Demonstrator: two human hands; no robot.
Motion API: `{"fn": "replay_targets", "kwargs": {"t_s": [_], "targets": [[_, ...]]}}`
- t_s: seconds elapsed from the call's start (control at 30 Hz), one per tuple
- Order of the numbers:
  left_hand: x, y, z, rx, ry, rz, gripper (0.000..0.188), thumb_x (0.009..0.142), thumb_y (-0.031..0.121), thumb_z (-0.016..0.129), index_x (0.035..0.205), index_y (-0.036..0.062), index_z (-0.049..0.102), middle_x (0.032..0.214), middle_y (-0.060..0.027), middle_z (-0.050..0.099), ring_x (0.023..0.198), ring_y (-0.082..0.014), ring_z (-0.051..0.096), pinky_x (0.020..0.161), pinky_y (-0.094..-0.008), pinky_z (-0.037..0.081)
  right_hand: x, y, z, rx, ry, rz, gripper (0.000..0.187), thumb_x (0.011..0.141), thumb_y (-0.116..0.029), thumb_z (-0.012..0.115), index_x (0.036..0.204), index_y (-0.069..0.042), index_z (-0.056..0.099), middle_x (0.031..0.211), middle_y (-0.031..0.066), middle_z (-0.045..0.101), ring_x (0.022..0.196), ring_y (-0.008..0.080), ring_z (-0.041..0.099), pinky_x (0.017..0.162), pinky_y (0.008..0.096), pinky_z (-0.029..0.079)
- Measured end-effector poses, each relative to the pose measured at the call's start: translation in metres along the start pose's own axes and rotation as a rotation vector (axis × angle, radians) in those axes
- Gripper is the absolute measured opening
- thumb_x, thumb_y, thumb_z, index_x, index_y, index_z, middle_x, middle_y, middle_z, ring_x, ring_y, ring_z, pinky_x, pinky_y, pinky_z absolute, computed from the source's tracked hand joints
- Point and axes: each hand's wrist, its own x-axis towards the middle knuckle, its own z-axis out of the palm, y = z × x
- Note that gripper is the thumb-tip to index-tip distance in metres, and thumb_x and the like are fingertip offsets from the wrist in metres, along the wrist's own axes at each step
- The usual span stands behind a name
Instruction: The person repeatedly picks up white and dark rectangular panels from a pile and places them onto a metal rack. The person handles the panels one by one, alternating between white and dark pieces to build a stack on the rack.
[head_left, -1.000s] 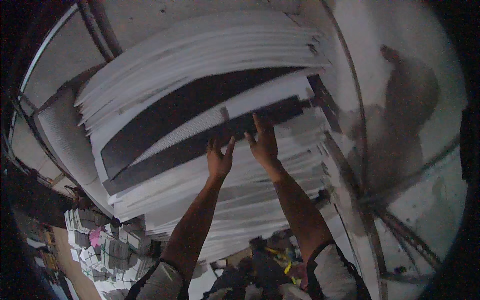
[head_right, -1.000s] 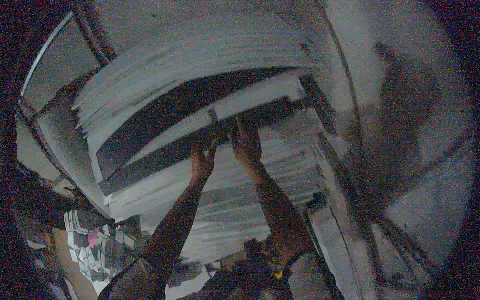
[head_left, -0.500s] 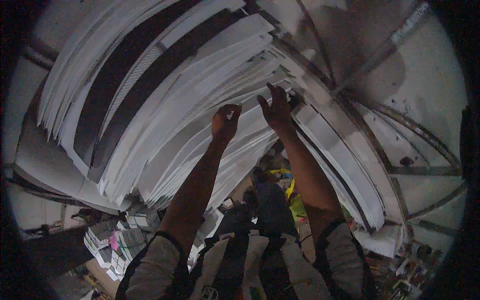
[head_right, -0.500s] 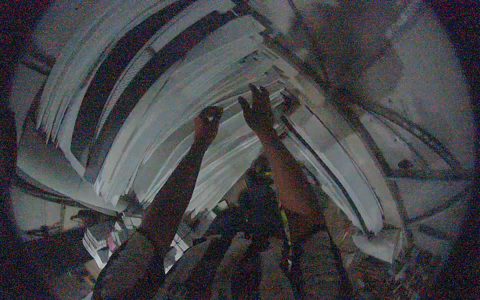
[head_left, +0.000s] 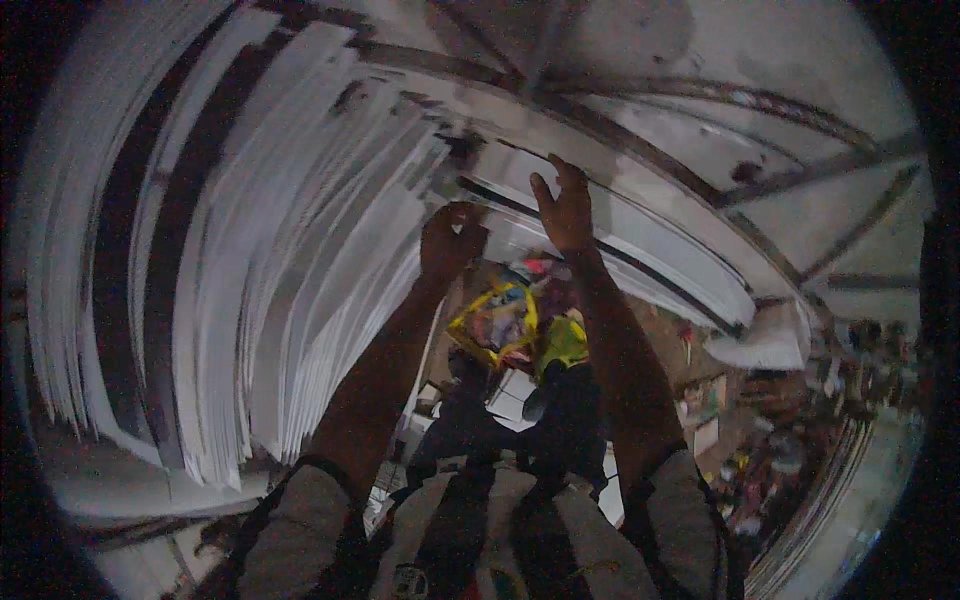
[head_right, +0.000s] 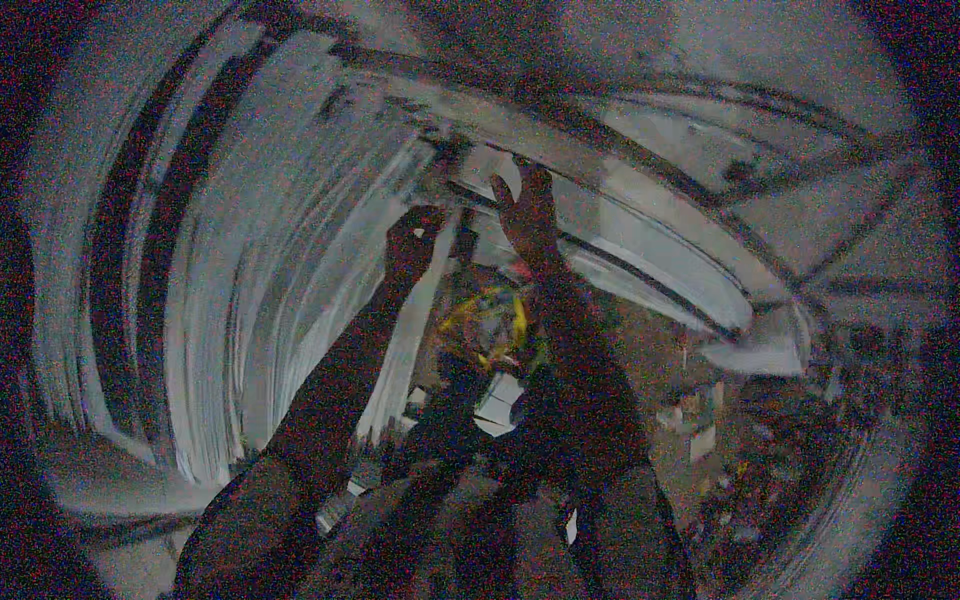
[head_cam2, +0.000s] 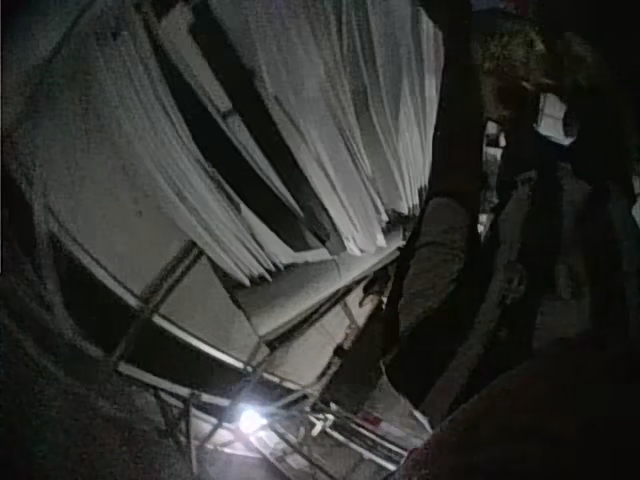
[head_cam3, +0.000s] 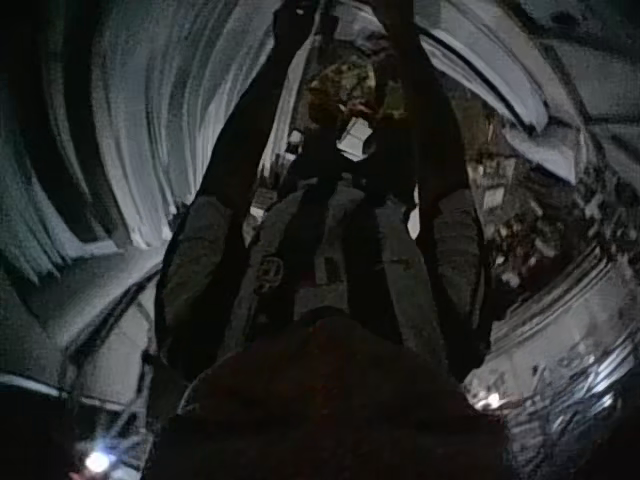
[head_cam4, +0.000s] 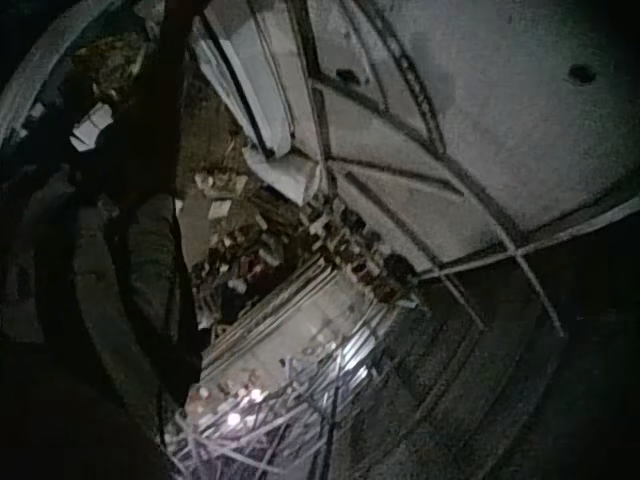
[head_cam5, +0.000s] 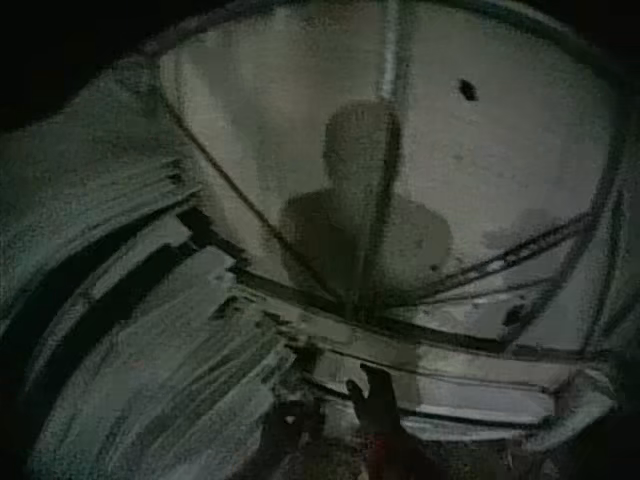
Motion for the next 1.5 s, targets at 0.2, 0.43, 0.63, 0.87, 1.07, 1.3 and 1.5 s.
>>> {"fn": "replay_targets", "kwargs": {"t_s": [0.2,0.43,0.63,0.87,1.07,1.3,1.5], "targets": [[-0.016,0.029,0.092,0.029,-0.104,-0.05,0.041,0.097,0.043,0.071,0.109,0.0039,0.074,0.102,-0.0181,0.075,0.094,-0.0293,0.073,0.083,-0.0405,0.056,-0.033,0.102,-0.09,0.065,0.146,0.273,0.053,0.099,-0.036,0.069,0.142,-0.007,0.057,0.135,0.0214,0.058,0.113,0.0314,0.065,0.093,0.0425,0.055],[-0.044,0.086,0.201,0.024,-0.301,-0.057,0.041,0.097,0.047,0.068,0.107,0.0075,0.076,0.105,-0.0172,0.075,0.091,-0.0283,0.072,0.08,-0.0408,0.057,-0.078,0.213,-0.195,-0.025,0.253,0.456,0.054,0.101,-0.039,0.067,0.144,-0.007,0.056,0.136,0.024,0.055,0.11,0.0288,0.068,0.088,0.0425,0.057],[-0.071,0.008,0.336,0.19,-0.294,0.272,0.044,0.098,0.047,0.066,0.113,0.0063,0.072,0.108,-0.0161,0.073,0.095,-0.0288,0.072,0.084,-0.0415,0.056,-0.113,0.322,-0.204,-0.022,0.217,0.518,0.051,0.1,-0.038,0.069,0.137,-0.004,0.06,0.131,0.0228,0.058,0.105,0.0293,0.069,0.09,0.0406,0.055],[-0.126,0.017,0.502,0.175,-0.351,0.004,0.034,0.098,0.032,0.067,0.115,0.0025,0.069,0.109,-0.0119,0.072,0.103,-0.0234,0.069,0.091,-0.0416,0.055,-0.196,0.48,-0.204,0.058,0.212,0.615,0.043,0.097,-0.027,0.071,0.132,-0.002,0.063,0.13,0.0215,0.062,0.117,0.038,0.062,0.101,0.0473,0.049],[-0.153,-0.199,0.649,-0.446,-0.33,-0.469,0.047,0.093,0.019,0.072,0.134,-0.0005,0.059,0.121,-0.0107,0.067,0.104,-0.0239,0.066,0.099,-0.04,0.054,-0.222,0.553,-0.213,0.217,0.071,0.831,0.045,0.096,-0.028,0.072,0.133,-0.004,0.061,0.136,0.0193,0.058,0.124,0.0347,0.058,0.101,0.0476,0.05],[-0.161,-0.21,0.726,-0.934,-0.169,-1.101,0.071,0.09,0.029,0.078,0.145,-0.0029,0.047,0.123,-0.0135,0.062,0.107,-0.0267,0.066,0.09,-0.0396,0.06,-0.287,0.715,-0.153,0.544,0.212,1.07,0.041,0.096,-0.033,0.072,0.128,-0.009,0.063,0.129,0.0121,0.06,0.118,0.0267,0.059,0.098,0.0456,0.051],[-0.138,-0.235,0.735,-0.866,-0.061,-1.048,0.064,0.095,0.042,0.073,0.139,0.0021,0.049,0.119,-0.0157,0.06,0.102,-0.0277,0.065,0.085,-0.0407,0.059,-0.307,0.811,-0.095,1.238,0.395,1.192,0.038,0.097,-0.038,0.072,0.124,-0.014,0.064,0.124,0.0059,0.062,0.113,0.0199,0.059,0.095,0.044,0.052]]}}
